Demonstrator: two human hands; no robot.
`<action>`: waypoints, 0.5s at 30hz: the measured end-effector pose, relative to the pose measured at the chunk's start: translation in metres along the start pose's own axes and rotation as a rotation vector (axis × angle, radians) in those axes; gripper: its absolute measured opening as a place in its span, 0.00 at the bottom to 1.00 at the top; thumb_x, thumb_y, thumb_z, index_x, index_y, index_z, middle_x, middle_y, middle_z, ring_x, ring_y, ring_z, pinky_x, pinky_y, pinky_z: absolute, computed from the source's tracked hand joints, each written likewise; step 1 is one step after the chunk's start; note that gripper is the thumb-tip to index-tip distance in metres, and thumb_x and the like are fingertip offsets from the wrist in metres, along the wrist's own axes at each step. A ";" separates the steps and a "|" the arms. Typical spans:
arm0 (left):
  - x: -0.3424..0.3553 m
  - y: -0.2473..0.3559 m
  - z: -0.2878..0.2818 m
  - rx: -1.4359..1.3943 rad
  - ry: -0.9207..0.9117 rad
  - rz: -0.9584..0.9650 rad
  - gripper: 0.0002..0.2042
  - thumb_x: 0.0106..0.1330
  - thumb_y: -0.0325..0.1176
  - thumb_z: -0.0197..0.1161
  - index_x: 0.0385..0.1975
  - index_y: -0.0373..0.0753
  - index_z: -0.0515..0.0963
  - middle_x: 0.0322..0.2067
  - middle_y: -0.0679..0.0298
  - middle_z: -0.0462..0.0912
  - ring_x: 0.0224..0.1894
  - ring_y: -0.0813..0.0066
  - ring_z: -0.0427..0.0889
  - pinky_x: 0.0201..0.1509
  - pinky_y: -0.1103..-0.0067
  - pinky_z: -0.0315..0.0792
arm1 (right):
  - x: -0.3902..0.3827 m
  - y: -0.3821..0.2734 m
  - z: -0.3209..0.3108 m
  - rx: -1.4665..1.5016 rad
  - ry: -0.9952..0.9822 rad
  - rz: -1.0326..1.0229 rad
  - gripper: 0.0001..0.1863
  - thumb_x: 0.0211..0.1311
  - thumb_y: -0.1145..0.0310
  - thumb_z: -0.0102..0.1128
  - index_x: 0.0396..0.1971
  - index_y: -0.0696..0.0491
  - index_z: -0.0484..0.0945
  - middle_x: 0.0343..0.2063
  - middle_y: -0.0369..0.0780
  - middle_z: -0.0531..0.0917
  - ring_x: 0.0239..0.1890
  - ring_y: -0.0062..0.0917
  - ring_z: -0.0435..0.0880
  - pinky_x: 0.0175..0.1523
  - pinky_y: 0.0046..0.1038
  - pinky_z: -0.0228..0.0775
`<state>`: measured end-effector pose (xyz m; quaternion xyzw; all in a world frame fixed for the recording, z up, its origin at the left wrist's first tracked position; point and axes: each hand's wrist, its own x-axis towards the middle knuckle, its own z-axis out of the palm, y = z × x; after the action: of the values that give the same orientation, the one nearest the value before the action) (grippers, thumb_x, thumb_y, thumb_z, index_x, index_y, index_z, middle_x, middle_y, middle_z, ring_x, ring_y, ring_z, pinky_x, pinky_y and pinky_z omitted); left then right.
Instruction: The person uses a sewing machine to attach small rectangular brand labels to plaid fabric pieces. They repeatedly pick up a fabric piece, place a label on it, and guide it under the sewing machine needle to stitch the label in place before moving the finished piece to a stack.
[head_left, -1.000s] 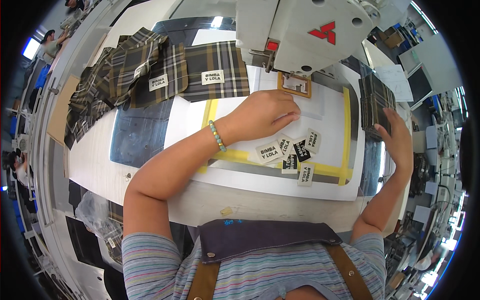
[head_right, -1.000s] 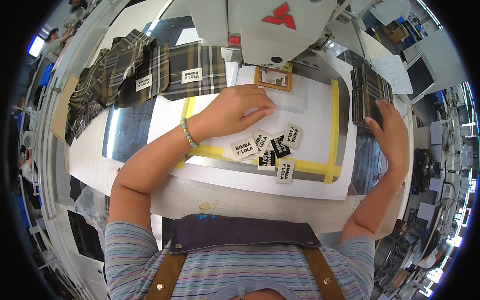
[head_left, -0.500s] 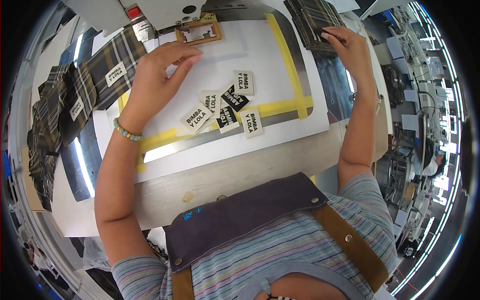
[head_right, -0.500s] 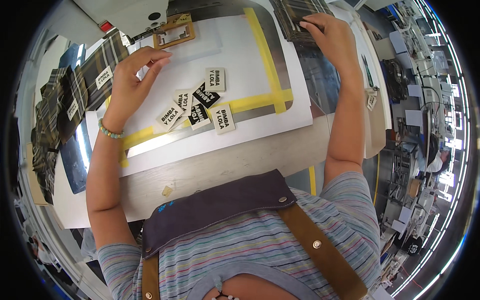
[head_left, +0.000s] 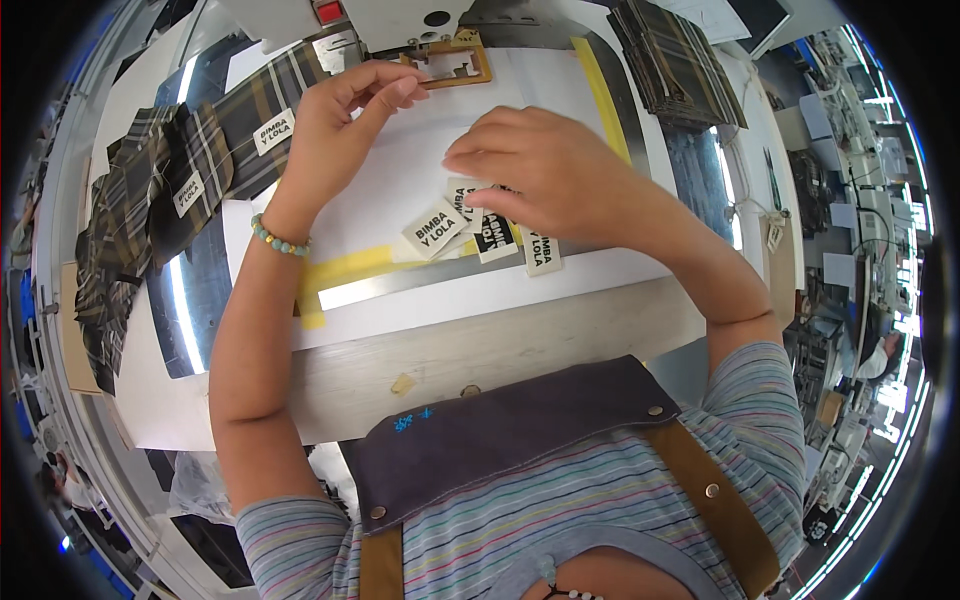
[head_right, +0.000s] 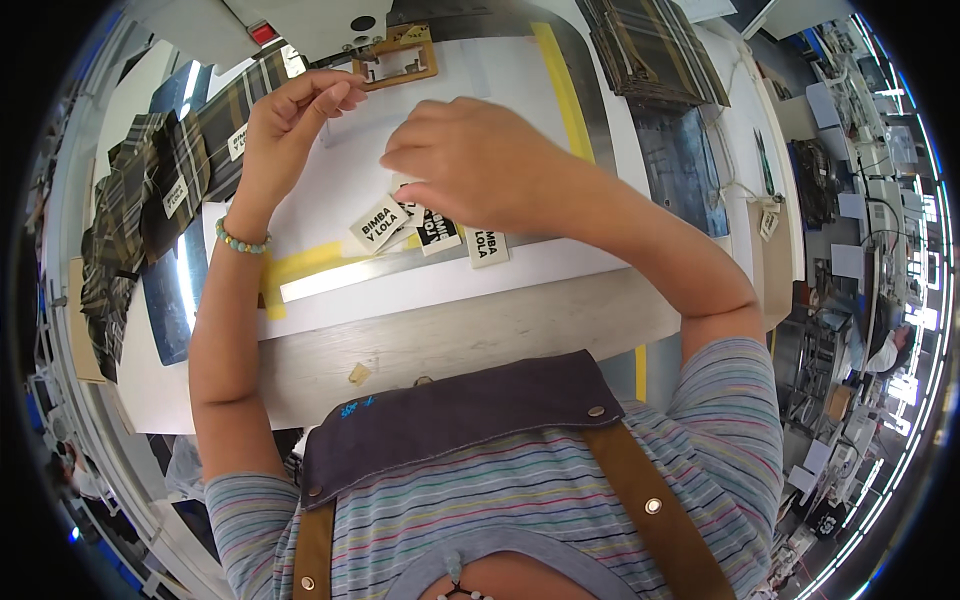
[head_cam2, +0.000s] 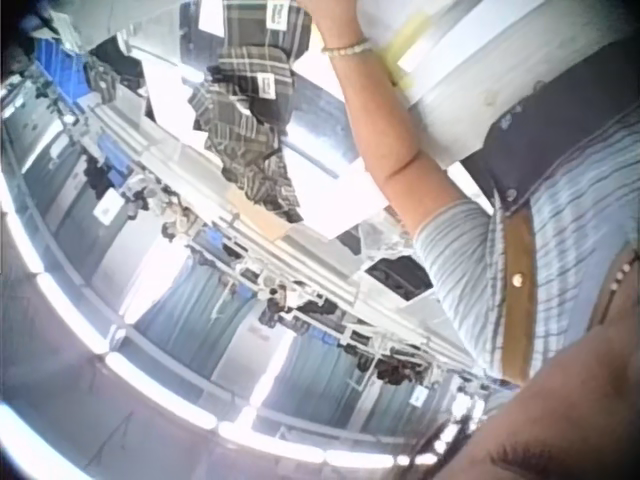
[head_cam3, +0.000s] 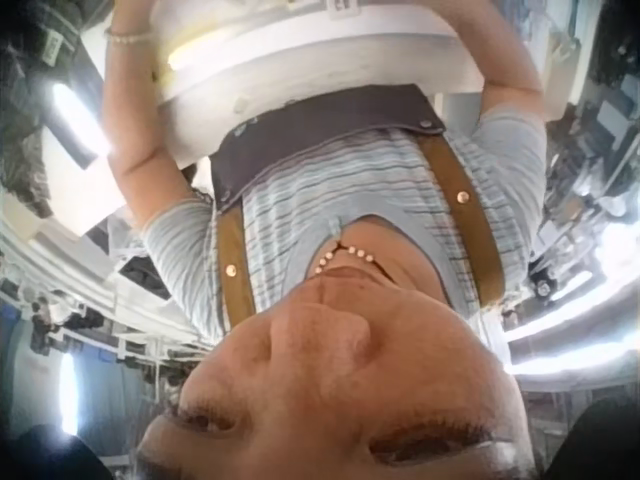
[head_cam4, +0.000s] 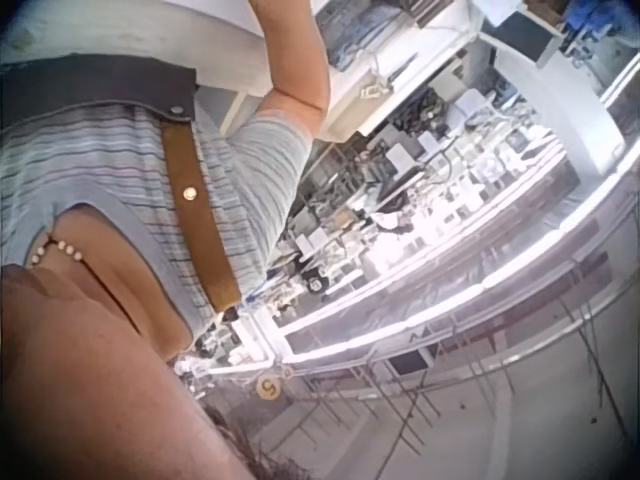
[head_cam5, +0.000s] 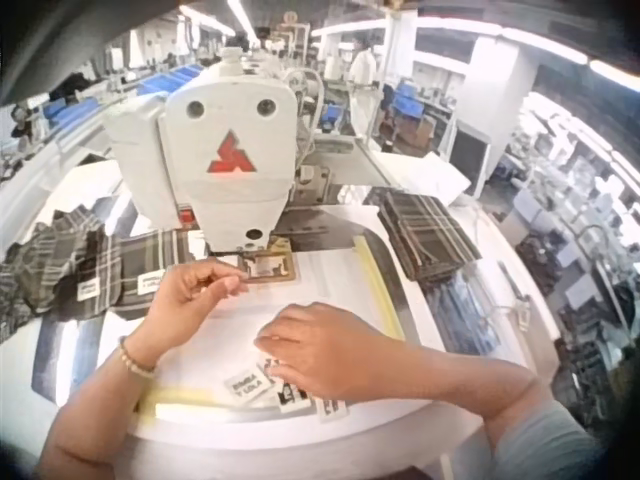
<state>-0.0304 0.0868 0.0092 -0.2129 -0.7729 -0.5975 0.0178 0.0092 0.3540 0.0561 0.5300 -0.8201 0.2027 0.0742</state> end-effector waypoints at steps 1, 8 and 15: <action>0.000 0.000 -0.003 -0.022 0.019 -0.008 0.13 0.82 0.35 0.62 0.54 0.33 0.87 0.43 0.64 0.92 0.48 0.79 0.88 0.56 0.80 0.77 | 0.009 -0.001 0.009 -0.001 -0.034 0.032 0.16 0.69 0.60 0.72 0.48 0.56 0.87 0.45 0.38 0.86 0.54 0.33 0.84 0.56 0.36 0.79; 0.001 0.000 -0.005 -0.076 0.030 0.013 0.13 0.82 0.36 0.63 0.54 0.33 0.87 0.45 0.64 0.92 0.50 0.79 0.88 0.56 0.79 0.78 | 0.035 0.011 0.043 0.266 -0.126 0.188 0.11 0.69 0.62 0.70 0.43 0.52 0.85 0.42 0.38 0.81 0.49 0.35 0.82 0.55 0.39 0.78; -0.001 0.001 -0.005 -0.036 0.000 -0.024 0.13 0.82 0.35 0.62 0.54 0.33 0.86 0.46 0.63 0.92 0.51 0.78 0.88 0.58 0.78 0.77 | 0.037 0.014 0.047 0.309 -0.123 0.218 0.06 0.70 0.68 0.68 0.40 0.53 0.82 0.44 0.39 0.82 0.49 0.36 0.85 0.53 0.38 0.78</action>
<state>-0.0306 0.0820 0.0118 -0.2042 -0.7646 -0.6113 0.0069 -0.0145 0.3091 0.0226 0.4547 -0.8347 0.3001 -0.0805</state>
